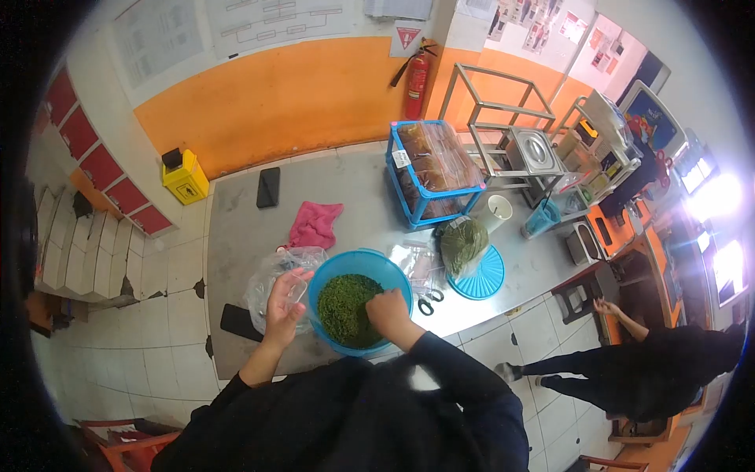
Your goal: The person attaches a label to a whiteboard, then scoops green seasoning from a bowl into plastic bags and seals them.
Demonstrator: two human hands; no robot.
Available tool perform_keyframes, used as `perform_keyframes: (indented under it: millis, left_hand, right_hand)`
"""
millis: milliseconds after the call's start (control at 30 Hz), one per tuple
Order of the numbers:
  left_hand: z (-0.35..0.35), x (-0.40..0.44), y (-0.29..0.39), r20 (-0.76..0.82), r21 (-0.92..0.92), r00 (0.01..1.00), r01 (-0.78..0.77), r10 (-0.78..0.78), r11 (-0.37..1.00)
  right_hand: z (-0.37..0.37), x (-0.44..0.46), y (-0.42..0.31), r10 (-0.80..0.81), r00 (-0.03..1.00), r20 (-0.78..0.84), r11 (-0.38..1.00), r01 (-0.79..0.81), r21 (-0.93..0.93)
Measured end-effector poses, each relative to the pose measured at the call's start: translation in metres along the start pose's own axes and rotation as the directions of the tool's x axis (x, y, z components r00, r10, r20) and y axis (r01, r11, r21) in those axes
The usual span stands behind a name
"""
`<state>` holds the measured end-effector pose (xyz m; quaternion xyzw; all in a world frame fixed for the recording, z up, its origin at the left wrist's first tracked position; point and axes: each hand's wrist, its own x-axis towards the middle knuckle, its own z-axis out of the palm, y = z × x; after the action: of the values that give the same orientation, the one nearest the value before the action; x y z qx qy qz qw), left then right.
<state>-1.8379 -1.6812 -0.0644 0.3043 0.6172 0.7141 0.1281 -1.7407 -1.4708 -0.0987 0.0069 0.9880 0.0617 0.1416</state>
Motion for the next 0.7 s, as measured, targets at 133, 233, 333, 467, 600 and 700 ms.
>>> perform_keyframes:
  millis: [133, 233, 333, 467, 600, 700]
  left_hand:
    - [0.002, 0.002, -0.011, -0.047, -0.056, 0.999, 0.018, -0.021, 0.998]
    - [0.000, 0.002, -0.011, -0.062, -0.073, 0.998, 0.019, -0.024, 0.997]
    - [-0.007, 0.001, -0.013, -0.079, -0.058, 0.997, 0.021, -0.025, 0.998]
    - [-0.004, -0.002, -0.013, -0.090, -0.058, 0.994, 0.051, -0.056, 0.997]
    - [0.001, 0.000, -0.010, -0.083, -0.087, 0.993, 0.071, -0.078, 0.994]
    - [0.000, -0.001, -0.016, -0.066, -0.063, 0.995, 0.070, -0.074, 0.996]
  right_hand:
    - [0.027, 0.006, 0.009, -0.026, 0.983, -0.183, 0.997, 0.013, -0.071]
    - [0.022, 0.007, 0.016, -0.054, 0.997, 0.058, 0.993, 0.047, 0.104]
    - [-0.026, -0.006, 0.012, 0.016, 0.997, 0.069, 0.988, -0.027, 0.155]
    - [-0.088, -0.028, 0.021, 0.019, 0.993, 0.114, 0.998, -0.026, 0.058]
    - [-0.091, -0.040, 0.037, 0.039, 0.987, -0.155, 0.999, -0.036, 0.023]
    - [-0.112, -0.051, 0.036, 0.060, 0.963, -0.264, 0.998, -0.050, 0.047]
